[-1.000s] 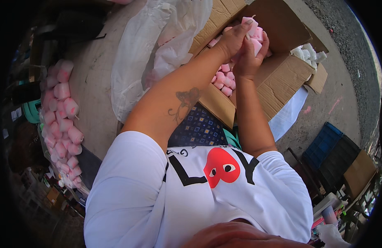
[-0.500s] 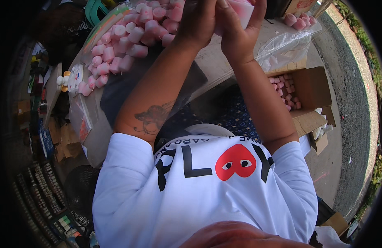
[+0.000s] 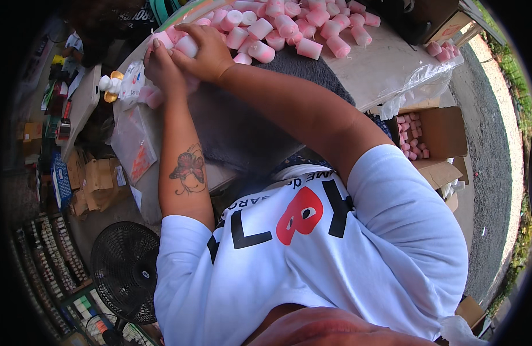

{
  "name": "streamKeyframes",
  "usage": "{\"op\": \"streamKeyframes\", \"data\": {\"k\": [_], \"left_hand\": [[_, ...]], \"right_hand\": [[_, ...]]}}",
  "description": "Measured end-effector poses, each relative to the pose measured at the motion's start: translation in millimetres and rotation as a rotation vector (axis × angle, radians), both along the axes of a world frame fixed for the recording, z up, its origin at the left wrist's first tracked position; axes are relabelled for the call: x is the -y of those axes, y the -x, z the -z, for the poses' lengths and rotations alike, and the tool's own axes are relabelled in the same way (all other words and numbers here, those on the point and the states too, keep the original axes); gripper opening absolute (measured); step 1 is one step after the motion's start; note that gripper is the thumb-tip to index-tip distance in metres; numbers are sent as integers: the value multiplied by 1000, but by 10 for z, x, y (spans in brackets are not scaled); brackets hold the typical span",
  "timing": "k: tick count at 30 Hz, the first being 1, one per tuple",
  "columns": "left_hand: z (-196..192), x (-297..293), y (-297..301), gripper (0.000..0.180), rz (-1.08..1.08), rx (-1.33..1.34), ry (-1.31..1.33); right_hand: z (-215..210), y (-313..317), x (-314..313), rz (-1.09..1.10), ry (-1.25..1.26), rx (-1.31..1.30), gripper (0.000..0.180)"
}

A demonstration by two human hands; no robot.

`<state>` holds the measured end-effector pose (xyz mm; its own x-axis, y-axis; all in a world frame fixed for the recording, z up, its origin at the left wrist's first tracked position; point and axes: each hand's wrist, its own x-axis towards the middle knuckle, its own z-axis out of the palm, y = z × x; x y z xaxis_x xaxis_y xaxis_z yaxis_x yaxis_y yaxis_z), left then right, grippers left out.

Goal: The person inserts wicks into small pink cylindrical candles, trims the wicks with scissors, and places the finished candles into a plastic bag. They also wipe the table surface with a cloth and transfer candles from a cardboard box to the table.

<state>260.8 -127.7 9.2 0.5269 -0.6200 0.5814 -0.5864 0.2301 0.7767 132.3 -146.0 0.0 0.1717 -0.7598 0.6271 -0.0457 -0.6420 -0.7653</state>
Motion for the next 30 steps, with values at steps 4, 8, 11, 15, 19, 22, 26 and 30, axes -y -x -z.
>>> {"op": "streamKeyframes", "data": {"k": [4, 8, 11, 15, 19, 22, 26, 30], "left_hand": [[194, 45, 56, 57, -115, 137, -79], [251, 115, 86, 48, -119, 335, 63], [301, 177, -136, 43, -79, 415, 15], [268, 173, -381, 46, 21, 433, -166], [-81, -58, -159, 58, 88, 224, -248], [-337, -329, 190, 53, 143, 202, -190], [-257, -1013, 1146, 54, 369, 250, 188], [229, -1373, 1163, 69, 599, 744, -523]], "right_hand": [[142, 11, 80, 252, 158, -301, 58], [162, 49, 46, 373, 231, -530, 61], [42, 137, -53, 333, 256, -619, 68], [-115, 587, -453, 8, 366, -553, 57], [19, 830, -930, -373, 477, -931, 34], [206, 649, -657, -233, 426, -737, 28], [-29, 980, -330, -75, 271, -385, 28], [-268, 2310, -289, 164, 349, 38, 21]]}}
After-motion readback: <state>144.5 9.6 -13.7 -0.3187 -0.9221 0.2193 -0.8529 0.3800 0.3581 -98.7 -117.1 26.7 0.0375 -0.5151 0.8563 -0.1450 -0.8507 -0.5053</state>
